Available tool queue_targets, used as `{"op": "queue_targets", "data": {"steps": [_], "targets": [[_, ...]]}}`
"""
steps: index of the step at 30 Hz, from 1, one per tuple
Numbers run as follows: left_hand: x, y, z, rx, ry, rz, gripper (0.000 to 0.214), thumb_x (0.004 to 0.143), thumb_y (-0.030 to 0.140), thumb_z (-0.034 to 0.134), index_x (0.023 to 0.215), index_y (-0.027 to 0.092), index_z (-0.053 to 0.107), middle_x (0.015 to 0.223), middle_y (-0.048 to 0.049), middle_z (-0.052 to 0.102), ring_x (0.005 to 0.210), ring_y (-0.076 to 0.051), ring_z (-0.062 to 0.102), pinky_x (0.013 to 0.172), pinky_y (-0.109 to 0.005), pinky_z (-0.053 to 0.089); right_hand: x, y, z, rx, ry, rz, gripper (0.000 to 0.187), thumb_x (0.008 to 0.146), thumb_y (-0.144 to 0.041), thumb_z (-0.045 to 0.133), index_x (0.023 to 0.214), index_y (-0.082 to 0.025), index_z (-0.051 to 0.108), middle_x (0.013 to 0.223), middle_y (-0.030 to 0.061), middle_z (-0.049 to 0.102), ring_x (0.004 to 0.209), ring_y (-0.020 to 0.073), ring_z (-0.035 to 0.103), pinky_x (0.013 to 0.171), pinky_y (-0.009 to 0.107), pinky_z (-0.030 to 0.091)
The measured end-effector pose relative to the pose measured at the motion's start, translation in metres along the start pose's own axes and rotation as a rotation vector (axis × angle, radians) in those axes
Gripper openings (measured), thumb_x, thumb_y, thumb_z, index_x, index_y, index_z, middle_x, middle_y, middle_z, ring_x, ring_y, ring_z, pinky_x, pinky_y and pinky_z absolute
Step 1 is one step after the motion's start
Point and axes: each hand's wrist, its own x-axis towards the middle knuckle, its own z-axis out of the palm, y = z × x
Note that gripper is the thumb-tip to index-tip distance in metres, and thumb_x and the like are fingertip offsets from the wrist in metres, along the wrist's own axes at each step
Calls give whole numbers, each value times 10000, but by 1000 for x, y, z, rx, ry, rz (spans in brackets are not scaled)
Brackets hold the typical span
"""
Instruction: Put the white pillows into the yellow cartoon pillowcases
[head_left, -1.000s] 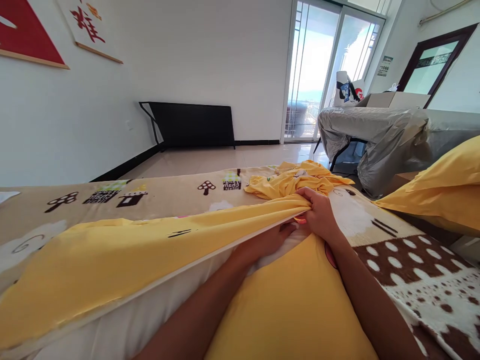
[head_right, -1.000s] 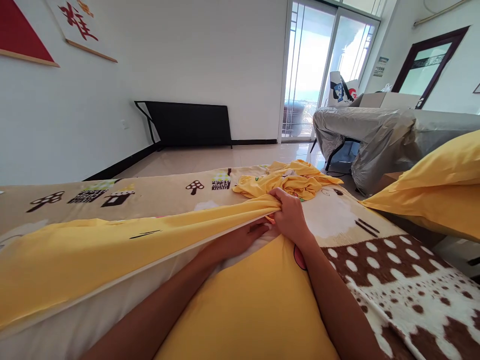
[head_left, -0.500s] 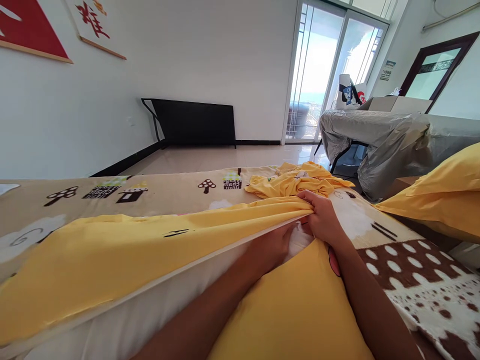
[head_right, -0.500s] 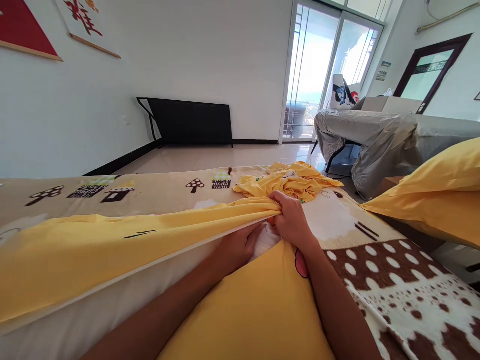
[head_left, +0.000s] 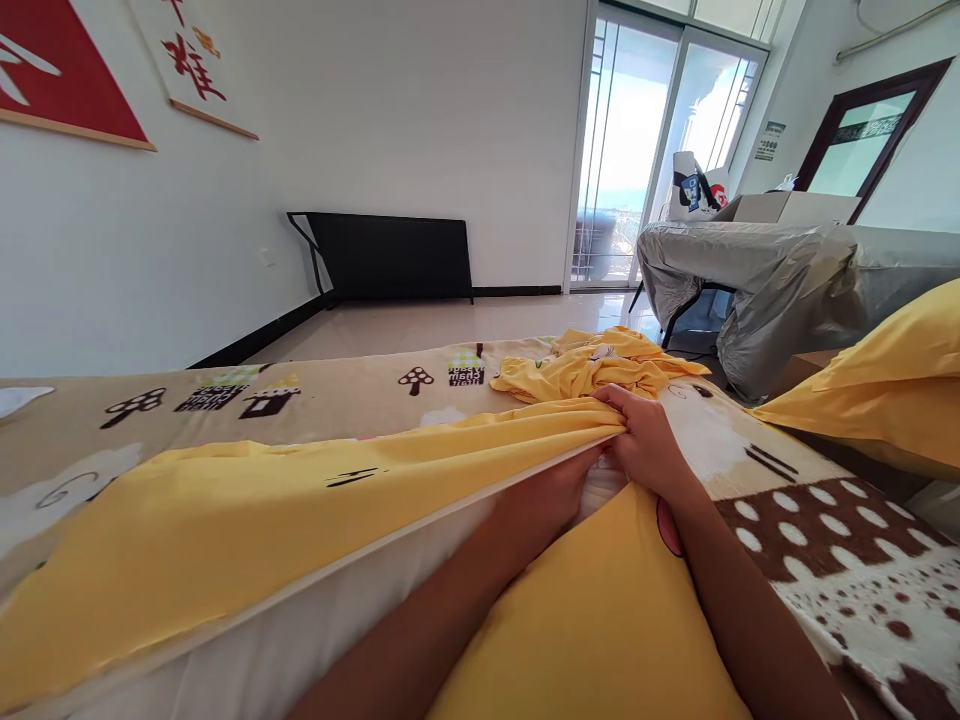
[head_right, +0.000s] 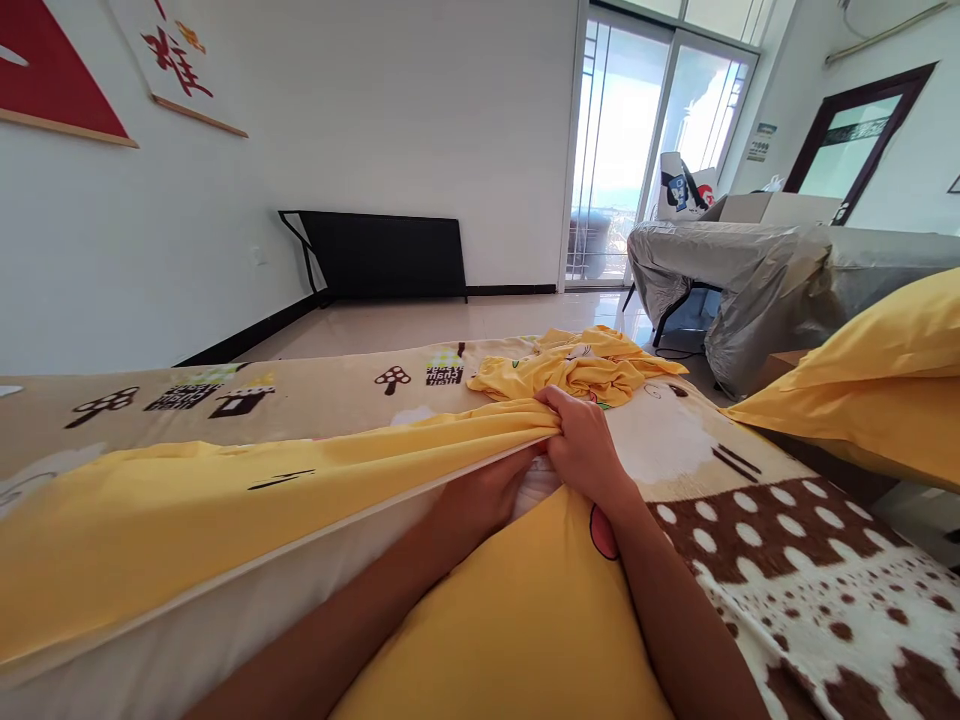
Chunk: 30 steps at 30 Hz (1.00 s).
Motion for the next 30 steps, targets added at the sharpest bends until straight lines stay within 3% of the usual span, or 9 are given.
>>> {"op": "queue_targets", "data": {"steps": [10, 15, 20, 30], "targets": [[1, -3, 2, -39, -1, -71, 443, 965, 365, 304, 1373, 274, 451, 1426, -29, 470, 1350, -226, 382, 1178, -462, 227, -4, -9, -4, 13, 7, 6, 344, 546, -105, 429, 827, -210, 599, 731, -27, 644, 685, 152, 548, 646, 236, 370], [-2, -10, 8, -66, 114, -204, 423, 951, 439, 327, 1260, 275, 566, 1341, -24, 562, 1356, -219, 376, 1187, -456, 191, -4, -10, -1, 61, -18, -2, 321, 575, -110, 439, 829, -202, 613, 751, -18, 657, 714, 157, 567, 658, 238, 387], [-6, -19, 17, -109, 163, -310, 434, 933, 451, 355, 1259, 261, 569, 1280, -46, 610, 1340, -237, 400, 1174, -487, 212, -4, -9, 4, 87, -39, -8, 314, 579, -107, 443, 827, -202, 609, 733, -19, 655, 696, 159, 572, 651, 239, 400], [-6, -15, 19, -32, 211, -272, 425, 917, 397, 401, 1290, 260, 551, 1346, -39, 557, 1321, -241, 424, 1158, -474, 259, -2, -7, 7, 124, -60, -1, 334, 596, -88, 438, 849, -196, 627, 712, -23, 651, 684, 158, 568, 654, 244, 394]]}}
